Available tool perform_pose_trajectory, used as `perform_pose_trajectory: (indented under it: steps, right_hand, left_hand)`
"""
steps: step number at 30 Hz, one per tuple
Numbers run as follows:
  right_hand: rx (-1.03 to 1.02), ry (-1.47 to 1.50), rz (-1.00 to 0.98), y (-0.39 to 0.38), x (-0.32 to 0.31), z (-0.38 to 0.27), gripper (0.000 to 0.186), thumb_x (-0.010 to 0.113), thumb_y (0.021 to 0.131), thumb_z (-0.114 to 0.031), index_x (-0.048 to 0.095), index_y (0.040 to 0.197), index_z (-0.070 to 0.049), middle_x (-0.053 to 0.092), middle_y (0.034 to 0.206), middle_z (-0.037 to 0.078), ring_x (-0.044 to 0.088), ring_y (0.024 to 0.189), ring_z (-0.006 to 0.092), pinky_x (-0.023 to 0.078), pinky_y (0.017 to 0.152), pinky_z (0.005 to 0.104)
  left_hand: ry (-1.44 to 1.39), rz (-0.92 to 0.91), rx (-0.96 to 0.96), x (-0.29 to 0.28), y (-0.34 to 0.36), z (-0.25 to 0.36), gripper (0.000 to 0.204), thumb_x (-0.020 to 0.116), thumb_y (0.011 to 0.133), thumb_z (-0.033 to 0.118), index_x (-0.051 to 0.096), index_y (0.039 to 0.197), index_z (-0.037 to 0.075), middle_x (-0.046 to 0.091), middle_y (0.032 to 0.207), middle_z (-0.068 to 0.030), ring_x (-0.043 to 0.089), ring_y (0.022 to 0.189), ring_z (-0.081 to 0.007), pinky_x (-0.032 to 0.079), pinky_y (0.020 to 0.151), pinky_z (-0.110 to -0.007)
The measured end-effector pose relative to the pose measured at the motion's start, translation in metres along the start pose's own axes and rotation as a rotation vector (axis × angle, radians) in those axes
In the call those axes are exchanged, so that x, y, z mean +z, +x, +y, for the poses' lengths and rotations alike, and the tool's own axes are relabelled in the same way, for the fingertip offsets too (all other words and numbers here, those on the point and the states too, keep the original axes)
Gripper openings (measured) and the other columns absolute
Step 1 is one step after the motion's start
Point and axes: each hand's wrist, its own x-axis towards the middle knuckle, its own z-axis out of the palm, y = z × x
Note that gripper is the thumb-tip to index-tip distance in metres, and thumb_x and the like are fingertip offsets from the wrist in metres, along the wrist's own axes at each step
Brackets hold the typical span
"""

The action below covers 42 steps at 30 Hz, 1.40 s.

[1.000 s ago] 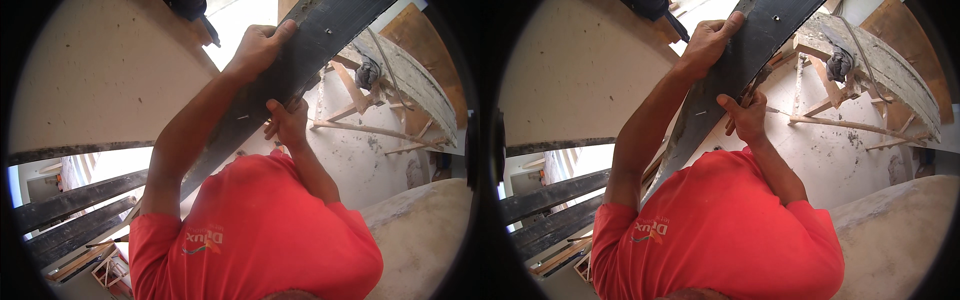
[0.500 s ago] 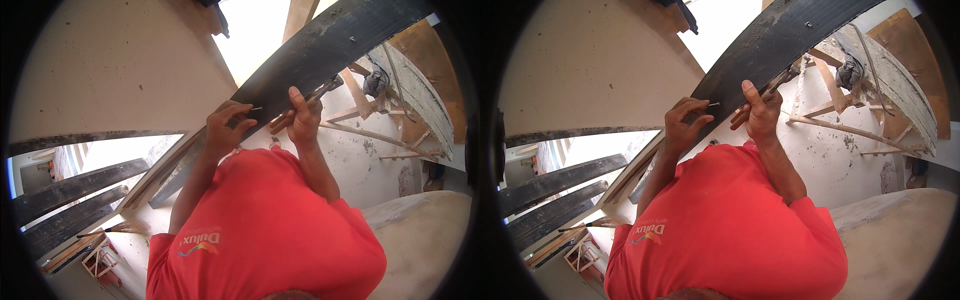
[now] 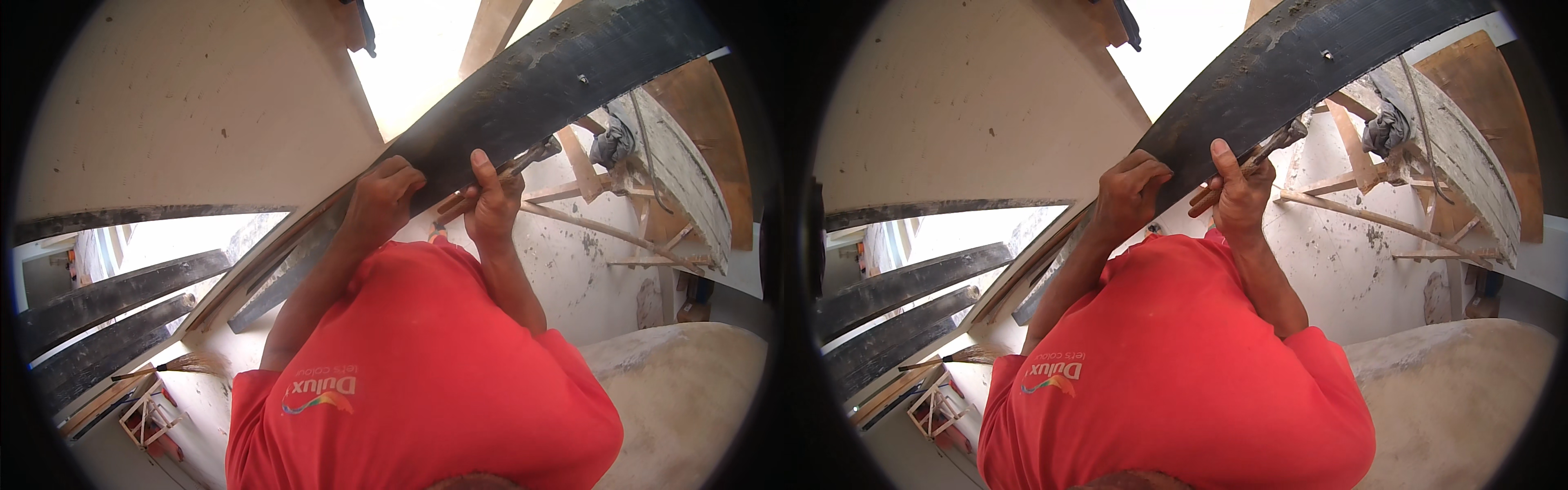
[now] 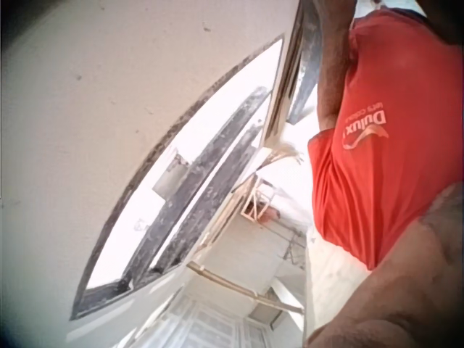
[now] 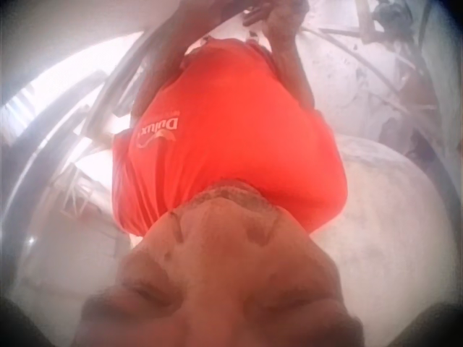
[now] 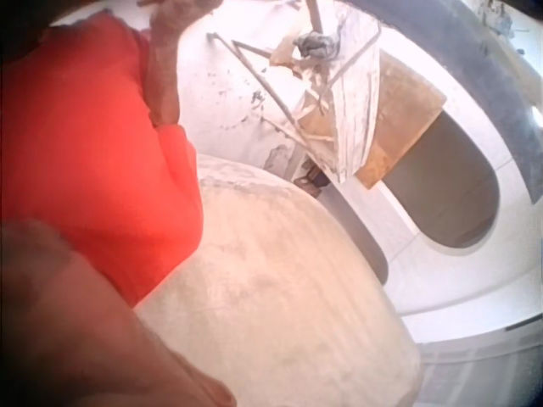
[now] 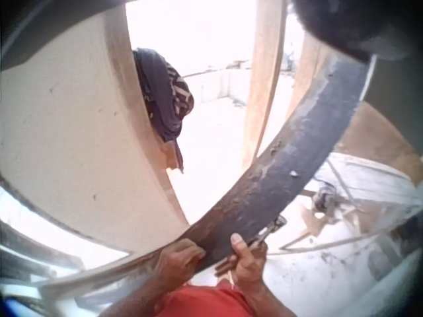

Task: The person uses a hand tool to smooth a curved plaster wall, then picks up a long wooden plank and cleans its surface with a small hand scraper while standing near a staircase.

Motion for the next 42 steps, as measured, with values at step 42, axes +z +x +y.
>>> perform_pose_trajectory:
  steps: [42]
  right_hand:
    - [0.259,0.051,-0.478,-0.009,-0.044,0.075,0.018,0.067,0.105,-0.023,0.065,0.105,-0.005,0.055,0.065,-0.002,0.049,0.053,0.0046,0.040,0.050,0.0211]
  left_hand:
    - [-0.547,-0.319,-0.233,-0.032,0.023,-0.028,0.012,0.085,0.079,-0.001,0.083,0.091,0.001,0.061,0.120,-0.0112,0.061,0.111,-0.0180,0.050,0.093,-0.031]
